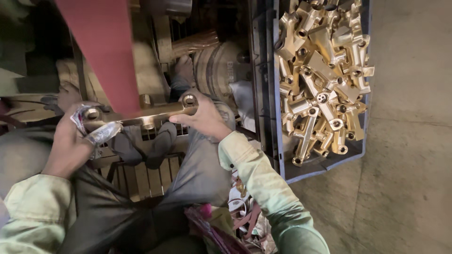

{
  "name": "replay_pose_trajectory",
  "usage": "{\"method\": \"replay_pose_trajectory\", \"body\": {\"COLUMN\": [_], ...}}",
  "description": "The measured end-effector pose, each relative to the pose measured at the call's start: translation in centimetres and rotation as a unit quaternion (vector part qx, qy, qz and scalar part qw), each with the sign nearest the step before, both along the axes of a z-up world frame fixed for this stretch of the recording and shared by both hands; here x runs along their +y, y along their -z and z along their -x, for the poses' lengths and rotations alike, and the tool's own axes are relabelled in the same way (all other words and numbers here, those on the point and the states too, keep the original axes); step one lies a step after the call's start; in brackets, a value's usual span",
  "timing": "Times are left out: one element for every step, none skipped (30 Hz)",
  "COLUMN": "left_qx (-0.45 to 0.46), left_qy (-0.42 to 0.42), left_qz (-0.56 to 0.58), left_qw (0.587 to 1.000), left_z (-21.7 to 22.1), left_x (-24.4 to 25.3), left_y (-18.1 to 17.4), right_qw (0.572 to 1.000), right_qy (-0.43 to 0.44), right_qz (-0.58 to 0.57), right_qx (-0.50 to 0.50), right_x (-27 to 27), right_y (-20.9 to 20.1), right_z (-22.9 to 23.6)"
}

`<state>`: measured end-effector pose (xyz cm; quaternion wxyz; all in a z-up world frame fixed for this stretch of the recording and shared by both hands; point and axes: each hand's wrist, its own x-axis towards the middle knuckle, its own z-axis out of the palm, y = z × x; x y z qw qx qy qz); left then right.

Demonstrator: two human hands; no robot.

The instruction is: The person sits on the floor and uses a belt grinder to smooth and polish brass-colored metal parts. They hold each part with a cloth, rotate it against the moving belt, and place finished pieces into a nearby crate.

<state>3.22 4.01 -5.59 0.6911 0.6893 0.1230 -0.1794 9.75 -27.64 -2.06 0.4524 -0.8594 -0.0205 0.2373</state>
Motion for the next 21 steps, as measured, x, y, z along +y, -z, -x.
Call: {"method": "replay_pose_trajectory", "body": {"left_qx": [0.01, 0.02, 0.041, 0.061, 0.082, 0.082, 0.082, 0.081, 0.092, 0.103, 0.113, 0.121, 0.129, 0.135, 0.147, 0.16, 0.169, 0.169, 0.168, 0.168, 0.162], "left_qy": [0.002, 0.004, 0.001, -0.003, -0.008, -0.007, -0.007, -0.007, -0.013, -0.019, -0.025, -0.023, -0.022, -0.02, -0.023, -0.03, -0.036, -0.038, -0.032, -0.03, -0.018], "left_qz": [-0.003, -0.005, -0.006, -0.008, -0.009, -0.011, -0.013, -0.015, -0.007, 0.0, 0.008, 0.014, 0.02, 0.026, 0.03, 0.039, 0.047, 0.052, 0.055, 0.055, 0.054], "left_qw": [1.0, 1.0, 0.999, 0.998, 0.997, 0.997, 0.997, 0.997, 0.996, 0.995, 0.993, 0.992, 0.991, 0.99, 0.988, 0.986, 0.984, 0.983, 0.984, 0.984, 0.985], "left_z": [-0.1, -0.3, -0.5, -0.6, -0.7, -0.9, -1.0, -0.9, -0.8, -0.8, -0.7, -0.5, -0.4, -0.4, -0.3, -0.3, -0.1, -0.2, 0.0, 0.1, 0.5], "left_x": [0.0, 0.0, 0.0, 0.1, 0.1, 0.2, 0.3, 0.4, 0.5, 0.6, 0.8, 1.0, 1.3, 1.5, 1.6, 1.9, 2.2, 2.4, 2.8, 2.9, 3.2], "left_y": [0.1, 0.2, 0.2, 0.2, 0.3, 0.3, 0.4, 0.4, 0.4, 0.6, 0.9, 1.2, 1.6, 2.0, 2.4, 2.8, 2.9, 3.0, 3.1, 3.0, 2.6], "right_qw": [0.997, 0.987, 0.997, 0.999, 0.993, 0.993, 0.992, 0.991, 0.991, 0.991, 0.991, 0.991, 0.992, 0.992, 0.991, 0.989, 0.987, 0.988, 0.988, 0.988, 0.99], "right_qy": [-0.031, -0.063, -0.033, -0.004, 0.023, 0.021, 0.018, 0.016, 0.016, 0.016, 0.016, 0.015, 0.013, 0.013, 0.016, 0.017, 0.018, 0.02, 0.022, 0.026, 0.026], "right_qz": [0.006, 0.011, -0.011, -0.034, -0.058, -0.058, -0.058, -0.059, -0.066, -0.074, -0.081, -0.071, -0.061, -0.05, -0.072, -0.094, -0.116, -0.105, -0.094, -0.082, -0.058], "right_qx": [-0.073, -0.145, -0.064, 0.017, 0.099, 0.105, 0.111, 0.116, 0.113, 0.11, 0.106, 0.109, 0.111, 0.113, 0.112, 0.111, 0.109, 0.114, 0.119, 0.125, 0.126], "right_x": [0.0, 0.1, 0.1, 0.2, 0.4, 0.6, 0.8, 1.0, 1.1, 1.3, 1.5, 1.6, 1.8, 1.8, 1.9, 2.1, 2.4, 2.5, 2.7, 2.7, 2.6], "right_y": [-0.1, -0.2, -0.4, -0.6, -0.7, -0.9, -1.0, -1.2, -1.4, -1.5, -1.5, -1.6, -1.6, -1.6, -1.6, -1.5, -1.5, -1.6, -1.5, -1.5, -1.5], "right_z": [-0.1, -0.3, -0.3, -0.4, -0.5, -0.7, -0.9, -0.9, -0.8, -0.9, -0.9, -1.0, -0.9, -1.0, -0.9, -0.8, -0.6, -0.5, -0.4, 0.0, 0.5]}}
